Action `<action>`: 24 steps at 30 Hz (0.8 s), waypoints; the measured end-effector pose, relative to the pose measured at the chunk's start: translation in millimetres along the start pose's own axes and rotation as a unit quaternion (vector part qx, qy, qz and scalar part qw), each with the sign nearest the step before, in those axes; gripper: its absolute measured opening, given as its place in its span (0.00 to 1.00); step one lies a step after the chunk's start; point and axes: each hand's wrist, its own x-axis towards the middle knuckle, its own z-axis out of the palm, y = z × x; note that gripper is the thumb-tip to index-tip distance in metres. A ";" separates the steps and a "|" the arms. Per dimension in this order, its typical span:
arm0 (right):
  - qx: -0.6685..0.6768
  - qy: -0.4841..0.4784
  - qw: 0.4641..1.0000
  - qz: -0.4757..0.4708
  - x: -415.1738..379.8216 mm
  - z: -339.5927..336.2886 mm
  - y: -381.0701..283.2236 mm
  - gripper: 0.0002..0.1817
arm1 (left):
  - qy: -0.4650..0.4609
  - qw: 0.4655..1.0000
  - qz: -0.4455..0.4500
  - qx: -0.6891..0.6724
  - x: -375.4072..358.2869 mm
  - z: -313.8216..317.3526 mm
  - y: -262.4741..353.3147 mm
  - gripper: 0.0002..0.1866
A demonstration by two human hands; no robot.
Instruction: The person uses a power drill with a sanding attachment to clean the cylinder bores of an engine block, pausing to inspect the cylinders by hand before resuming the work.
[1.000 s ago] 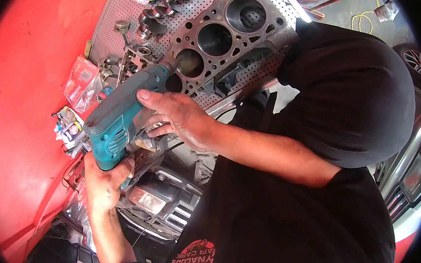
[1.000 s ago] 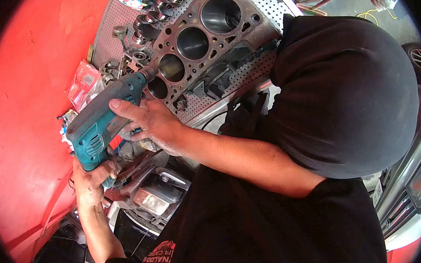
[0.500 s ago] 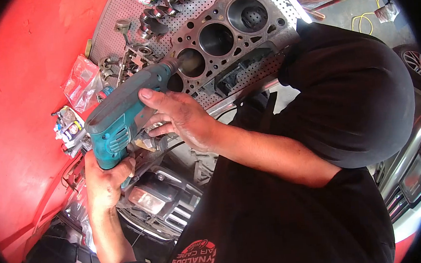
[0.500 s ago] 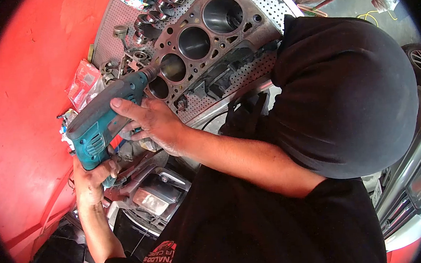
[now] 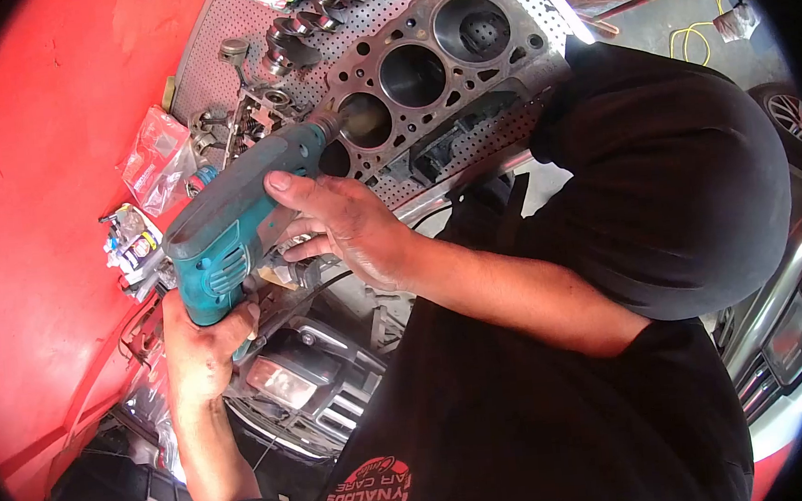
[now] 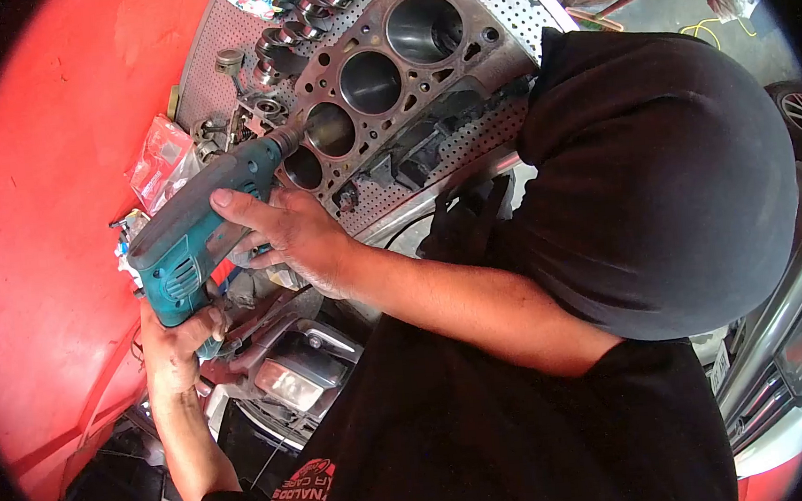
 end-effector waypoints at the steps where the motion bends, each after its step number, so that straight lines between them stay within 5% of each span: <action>1: -0.002 0.001 1.000 0.001 -0.3 -0.3 -0.1 0.37 | 0.000 1.000 -0.001 0.001 0.0 -0.5 -0.6 0.09; 24: 0.011 0.006 1.000 -0.020 -2.8 -6.8 10.1 0.33 | -0.008 1.000 0.007 0.028 -4.8 5.7 -5.6 0.09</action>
